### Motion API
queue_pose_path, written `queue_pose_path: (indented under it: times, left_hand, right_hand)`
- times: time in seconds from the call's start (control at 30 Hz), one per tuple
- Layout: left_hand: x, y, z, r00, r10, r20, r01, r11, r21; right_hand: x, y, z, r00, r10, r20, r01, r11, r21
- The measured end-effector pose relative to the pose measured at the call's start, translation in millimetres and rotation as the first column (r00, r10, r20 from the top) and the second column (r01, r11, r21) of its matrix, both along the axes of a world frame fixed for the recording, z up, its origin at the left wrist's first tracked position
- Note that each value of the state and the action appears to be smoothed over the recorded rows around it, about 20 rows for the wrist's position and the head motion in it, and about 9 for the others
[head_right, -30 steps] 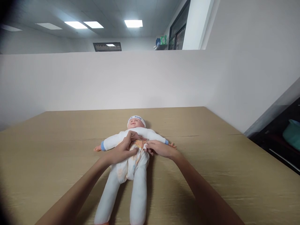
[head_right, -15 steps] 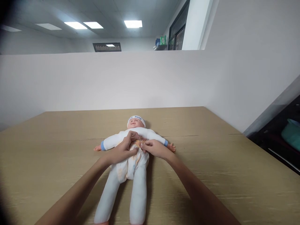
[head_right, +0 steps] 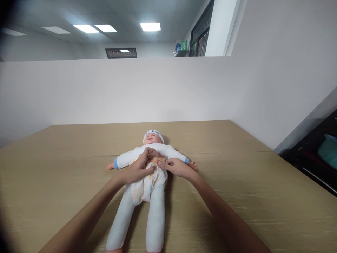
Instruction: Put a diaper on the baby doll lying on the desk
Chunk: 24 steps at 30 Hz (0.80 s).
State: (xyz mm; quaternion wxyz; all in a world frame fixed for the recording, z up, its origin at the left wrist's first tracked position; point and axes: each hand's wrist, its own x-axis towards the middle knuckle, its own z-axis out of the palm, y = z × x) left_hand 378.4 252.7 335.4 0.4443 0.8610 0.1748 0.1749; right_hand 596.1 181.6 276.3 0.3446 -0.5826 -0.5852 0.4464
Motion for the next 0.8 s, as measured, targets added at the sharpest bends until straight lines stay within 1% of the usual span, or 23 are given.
queue_pose_path:
  times: [0.17, 0.23, 0.37, 0.53, 0.6, 0.67, 0.73, 0.8]
  left_hand:
    - [-0.4, -1.5, 4.7, 1.0, 0.005, -0.026, -0.004, 1.0, 0.02]
    - [-0.6, -1.3, 5.4, 0.999, 0.01, -0.041, -0.008, 0.999, 0.036]
    - [-1.0, 0.5, 2.9, 0.998, 0.033, -0.049, -0.028, 0.995, 0.095]
    - [-1.1, 1.4, 0.0, 0.999, 0.033, -0.037, -0.03, 0.997, 0.072]
    - [-0.8, 0.6, -0.5, 1.0, 0.013, -0.006, -0.013, 1.0, 0.02]
    - [-1.4, -0.4, -2.1, 0.998, 0.0, 0.059, 0.002, 0.999, -0.041]
    - [-5.1, -0.8, -6.3, 0.984, 0.051, 0.169, -0.037, 0.996, -0.087]
    - [-14.6, 0.5, -14.2, 0.945, 0.158, 0.286, -0.133, 0.986, -0.105]
  right_hand:
    - [7.3, -1.6, 3.9, 0.997, 0.023, -0.071, -0.03, 0.994, -0.109]
    - [9.2, -2.0, 4.7, 0.995, 0.026, -0.092, -0.038, 0.992, -0.124]
    - [3.7, -0.1, 0.3, 0.997, 0.003, -0.077, -0.009, 0.997, -0.08]
    - [-11.2, 1.6, -4.5, 0.997, -0.067, -0.039, 0.068, 0.998, 0.016]
    - [-13.2, 0.1, -2.0, 0.997, -0.082, -0.008, 0.083, 0.996, 0.032]
    - [-12.1, -2.8, 3.3, 0.995, -0.097, 0.037, 0.095, 0.994, 0.045]
    - [-9.0, -7.0, 10.8, 0.991, -0.101, 0.084, 0.096, 0.993, 0.064]
    - [-4.8, -12.2, 19.1, 0.988, -0.089, 0.126, 0.079, 0.993, 0.084]
